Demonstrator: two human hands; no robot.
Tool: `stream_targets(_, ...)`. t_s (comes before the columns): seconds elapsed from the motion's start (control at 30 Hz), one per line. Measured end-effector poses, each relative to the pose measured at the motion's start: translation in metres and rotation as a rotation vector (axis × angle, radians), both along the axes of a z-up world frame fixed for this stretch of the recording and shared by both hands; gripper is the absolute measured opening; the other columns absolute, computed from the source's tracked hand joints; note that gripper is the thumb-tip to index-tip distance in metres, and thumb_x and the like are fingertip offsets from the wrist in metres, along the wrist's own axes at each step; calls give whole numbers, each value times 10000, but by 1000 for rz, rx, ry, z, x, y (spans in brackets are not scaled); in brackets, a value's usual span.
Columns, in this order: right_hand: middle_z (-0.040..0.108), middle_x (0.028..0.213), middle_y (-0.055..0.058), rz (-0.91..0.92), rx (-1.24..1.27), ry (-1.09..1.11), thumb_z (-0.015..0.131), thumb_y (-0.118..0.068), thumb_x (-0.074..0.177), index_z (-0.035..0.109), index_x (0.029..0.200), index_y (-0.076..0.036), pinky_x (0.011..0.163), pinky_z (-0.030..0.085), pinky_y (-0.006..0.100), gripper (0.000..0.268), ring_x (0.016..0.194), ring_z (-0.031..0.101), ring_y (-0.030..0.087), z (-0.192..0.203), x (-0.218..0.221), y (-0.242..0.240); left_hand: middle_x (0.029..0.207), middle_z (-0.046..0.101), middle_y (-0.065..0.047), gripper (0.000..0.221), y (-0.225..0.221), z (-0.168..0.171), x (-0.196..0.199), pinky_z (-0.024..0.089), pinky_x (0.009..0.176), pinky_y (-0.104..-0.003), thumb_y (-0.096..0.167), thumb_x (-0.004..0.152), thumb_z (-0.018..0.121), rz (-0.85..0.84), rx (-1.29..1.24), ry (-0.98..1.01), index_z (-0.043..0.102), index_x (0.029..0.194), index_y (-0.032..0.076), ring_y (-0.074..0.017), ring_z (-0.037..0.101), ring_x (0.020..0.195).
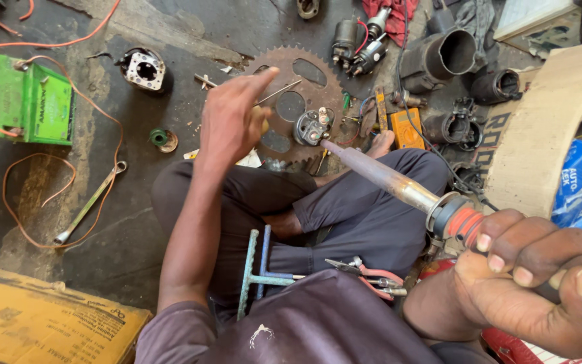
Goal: The person sits on the floor and uses a soldering iron to heat a small cylindrical electrical component. They then use a screwdriver and pliers to adjust and remove small metal terminals from the component's top surface.
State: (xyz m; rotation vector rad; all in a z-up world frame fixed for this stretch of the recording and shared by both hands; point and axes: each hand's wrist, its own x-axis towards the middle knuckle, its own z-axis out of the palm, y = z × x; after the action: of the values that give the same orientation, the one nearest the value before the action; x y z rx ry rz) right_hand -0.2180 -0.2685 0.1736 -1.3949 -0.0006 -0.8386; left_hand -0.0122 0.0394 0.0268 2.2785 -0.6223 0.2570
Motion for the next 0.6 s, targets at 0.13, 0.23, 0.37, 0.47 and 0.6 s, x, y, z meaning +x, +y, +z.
stream_targets(0.13,357,581,21,6,-33,-6,367,-220,1009,339,830,-125,529,363,398,205,428,295,163,0,3,3,1081,691,-146,506,-18,-11,6,476,813,-481,219,834,809,183,139,59,646,1292,74,-347,629,982)
stream_targets(0.23,348,580,24,-44,-55,-7,364,-194,1001,315,885,-136,509,360,391,139,426,279,156,0,3,6,1002,670,-158,349,-28,-23,13,494,786,-470,217,854,756,219,231,53,696,1171,83,-359,624,948)
stream_targets(0.37,348,611,38,-40,-56,-41,365,-193,1021,313,897,-116,522,365,380,155,448,291,158,-3,2,8,1001,664,-146,171,-26,-35,12,513,799,-457,161,926,684,270,203,40,745,1080,117,-353,629,959)
stream_targets(0.47,346,589,24,-55,-60,-41,374,-203,989,315,874,-132,493,360,375,148,397,289,136,-6,2,7,971,640,-158,178,-6,-41,-3,493,782,-450,148,988,650,275,20,121,759,1124,113,-325,630,909)
stream_targets(0.6,372,591,13,-5,-16,-23,386,-235,1020,340,839,-132,521,364,376,213,426,315,154,-9,-2,1,867,664,-65,121,13,-53,-55,481,684,-335,185,999,710,171,-395,344,763,1043,85,-152,617,783)
